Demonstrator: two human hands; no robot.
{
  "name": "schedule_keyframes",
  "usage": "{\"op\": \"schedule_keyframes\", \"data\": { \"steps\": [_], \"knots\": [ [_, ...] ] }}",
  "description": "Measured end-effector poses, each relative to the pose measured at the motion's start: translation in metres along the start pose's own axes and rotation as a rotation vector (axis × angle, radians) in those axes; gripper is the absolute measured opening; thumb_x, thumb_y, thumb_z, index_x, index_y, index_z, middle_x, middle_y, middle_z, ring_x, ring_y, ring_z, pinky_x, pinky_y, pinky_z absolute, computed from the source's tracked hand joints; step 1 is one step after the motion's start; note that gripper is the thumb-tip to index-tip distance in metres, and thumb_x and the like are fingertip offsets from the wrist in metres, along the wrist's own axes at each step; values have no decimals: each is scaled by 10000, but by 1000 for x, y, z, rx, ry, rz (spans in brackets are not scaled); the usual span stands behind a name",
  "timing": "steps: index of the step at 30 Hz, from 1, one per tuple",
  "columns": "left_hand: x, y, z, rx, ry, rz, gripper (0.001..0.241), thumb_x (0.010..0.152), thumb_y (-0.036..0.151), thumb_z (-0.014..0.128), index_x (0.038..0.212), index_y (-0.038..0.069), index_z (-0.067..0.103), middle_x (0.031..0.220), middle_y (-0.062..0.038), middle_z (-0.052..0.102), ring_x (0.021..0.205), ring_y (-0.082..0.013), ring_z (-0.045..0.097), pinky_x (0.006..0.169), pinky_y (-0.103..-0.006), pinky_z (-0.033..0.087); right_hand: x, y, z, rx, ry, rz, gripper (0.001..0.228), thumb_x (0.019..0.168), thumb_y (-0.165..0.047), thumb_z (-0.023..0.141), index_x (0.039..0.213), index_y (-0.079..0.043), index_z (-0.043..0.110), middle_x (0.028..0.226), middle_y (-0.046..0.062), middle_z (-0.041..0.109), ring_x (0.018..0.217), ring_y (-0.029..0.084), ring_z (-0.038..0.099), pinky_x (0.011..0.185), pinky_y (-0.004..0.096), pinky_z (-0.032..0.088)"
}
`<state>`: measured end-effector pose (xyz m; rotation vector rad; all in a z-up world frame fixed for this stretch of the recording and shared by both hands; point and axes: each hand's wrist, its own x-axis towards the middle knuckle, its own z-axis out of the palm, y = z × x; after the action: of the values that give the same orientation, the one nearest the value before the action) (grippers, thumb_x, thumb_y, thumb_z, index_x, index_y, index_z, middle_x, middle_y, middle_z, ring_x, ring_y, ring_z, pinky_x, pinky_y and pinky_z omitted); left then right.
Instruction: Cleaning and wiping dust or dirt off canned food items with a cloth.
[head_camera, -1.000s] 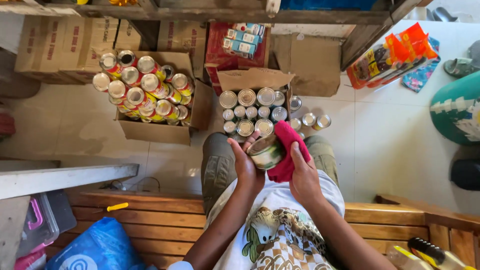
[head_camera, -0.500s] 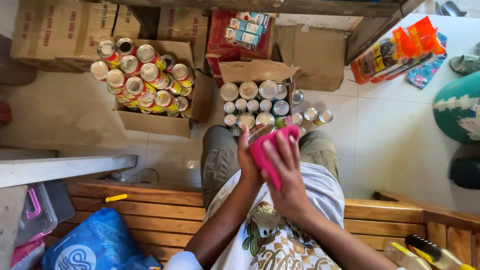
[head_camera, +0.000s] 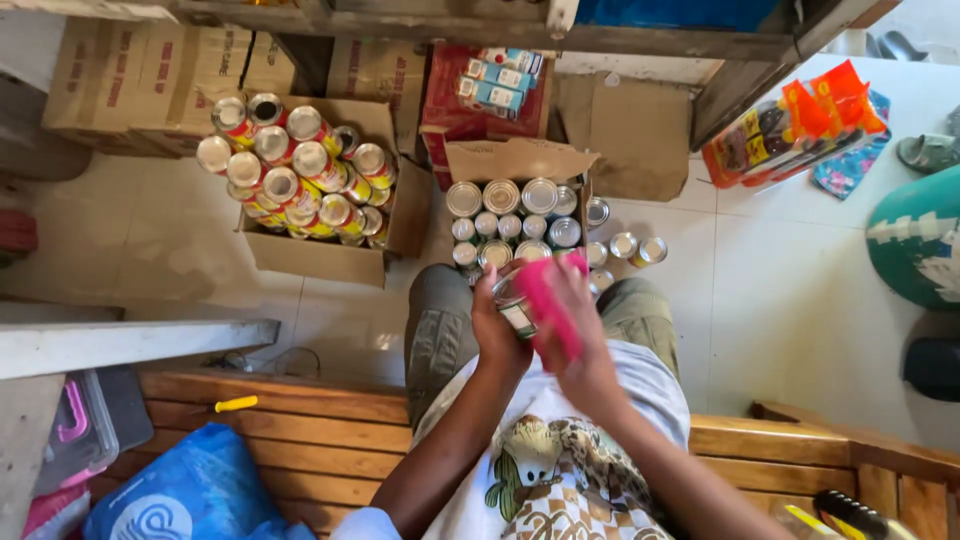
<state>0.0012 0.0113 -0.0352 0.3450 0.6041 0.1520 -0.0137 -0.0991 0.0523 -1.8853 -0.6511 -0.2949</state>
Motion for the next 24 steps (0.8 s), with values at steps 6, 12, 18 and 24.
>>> {"op": "schedule_keyframes", "data": {
  "steps": [6,12,18,24],
  "knots": [
    [-24,16,29,18,28,24,509,993,462,585,1140,-12,698,979,-218,764,863,-310,751,830,-428,606,6,-9,-6,180,-1,326,541,1020,-312,546,1517,-101,511,1566,217,476,1467,468,356,1213,595,216],
    [-10,10,11,-21,-30,-5,481,1002,435,572,1108,-13,710,954,-229,770,839,-316,753,824,-405,600,-11,-13,-2,7,-116,22,553,1024,-242,482,1553,-82,447,1656,201,333,1544,406,260,1279,557,85],
    [-34,16,32,-8,-48,13,522,973,461,583,1158,-9,713,1006,-239,768,900,-312,757,847,-421,603,35,-3,-5,992,405,1033,447,933,-240,713,1271,44,643,1142,285,709,974,423,723,941,587,585],
    [-37,23,53,-97,-67,-46,634,1015,579,524,1165,-6,718,986,-222,768,882,-313,760,813,-415,622,25,-13,-25,1087,504,954,263,969,-243,708,1141,-45,724,973,201,748,783,332,747,796,476,633]
  ]
}}
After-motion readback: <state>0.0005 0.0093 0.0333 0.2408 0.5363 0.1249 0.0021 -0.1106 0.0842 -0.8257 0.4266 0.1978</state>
